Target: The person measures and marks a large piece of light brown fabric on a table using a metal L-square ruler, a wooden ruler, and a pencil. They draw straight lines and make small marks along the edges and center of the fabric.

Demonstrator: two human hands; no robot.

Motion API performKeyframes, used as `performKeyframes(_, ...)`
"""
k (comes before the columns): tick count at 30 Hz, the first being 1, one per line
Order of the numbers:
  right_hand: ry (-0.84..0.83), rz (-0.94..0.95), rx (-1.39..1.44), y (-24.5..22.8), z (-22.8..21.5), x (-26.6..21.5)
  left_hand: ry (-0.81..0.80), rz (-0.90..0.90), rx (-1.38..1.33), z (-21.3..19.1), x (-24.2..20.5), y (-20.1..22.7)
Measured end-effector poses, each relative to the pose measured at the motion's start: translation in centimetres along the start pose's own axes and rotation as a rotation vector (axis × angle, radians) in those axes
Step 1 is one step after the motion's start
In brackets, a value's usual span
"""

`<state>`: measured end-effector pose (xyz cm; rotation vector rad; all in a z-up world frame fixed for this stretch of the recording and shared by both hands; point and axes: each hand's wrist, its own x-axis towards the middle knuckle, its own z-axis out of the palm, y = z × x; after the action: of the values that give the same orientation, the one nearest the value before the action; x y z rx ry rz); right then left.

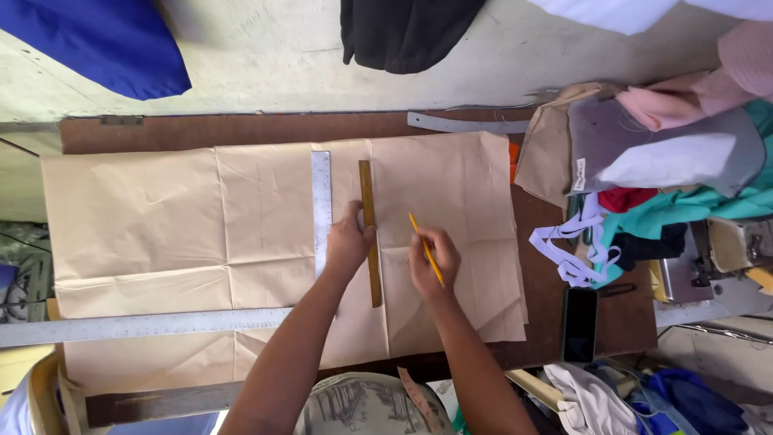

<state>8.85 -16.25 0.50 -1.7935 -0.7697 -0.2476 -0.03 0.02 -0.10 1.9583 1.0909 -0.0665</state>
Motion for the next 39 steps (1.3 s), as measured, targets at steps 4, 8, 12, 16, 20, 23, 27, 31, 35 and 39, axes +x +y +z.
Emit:
performKeyframes(4, -0.053, 0.378, 0.243, -0.6, -5.3, -8.8, -0.011, -0.014, 0.017, -0.3, 0.0, 0.3)
performKeyframes(8, -0.022, 0.480, 0.308, -0.1, -8.6, -14.5, -0.007, -0.015, -0.118, -1.1, -1.0, 1.2)
performKeyframes(12, 0.013, 0.436, 0.376, 1.4, -9.5, -16.5, -0.021, -0.017, -0.127, -1.3, -1.1, 1.3)
performKeyframes(16, 0.071, 0.516, 0.413, 1.6, -9.5, -16.4, -0.034, -0.053, -0.150, -1.3, -1.4, 1.5)
performKeyframes(20, 0.047, 0.501, 0.475, 2.8, -9.5, -16.5, -0.037, -0.060, -0.143, -1.6, -1.4, 1.8)
performKeyframes(23, 0.045, 0.490, 0.475, 3.2, -9.5, -16.9, -0.044, -0.081, -0.142, -1.5, -1.5, 1.9)
performKeyframes(27, 0.077, 0.497, 0.324, 1.7, -8.7, -16.0, -0.036, -0.085, -0.151, -1.6, -1.4, 1.9)
performKeyframes(31, 0.024, 0.575, 0.220, 0.2, -7.0, -14.9, -0.071, -0.164, -0.068, -2.7, -1.6, 3.1)
performKeyframes(35, -0.039, 0.390, 0.351, -0.7, -3.8, -11.1, -0.092, -0.174, 0.089, -2.9, -1.2, 3.3)
performKeyframes(39, -0.131, 0.326, 0.493, 1.2, 0.3, -8.0, -0.084, -0.132, 0.116, -2.9, -0.8, 3.3)
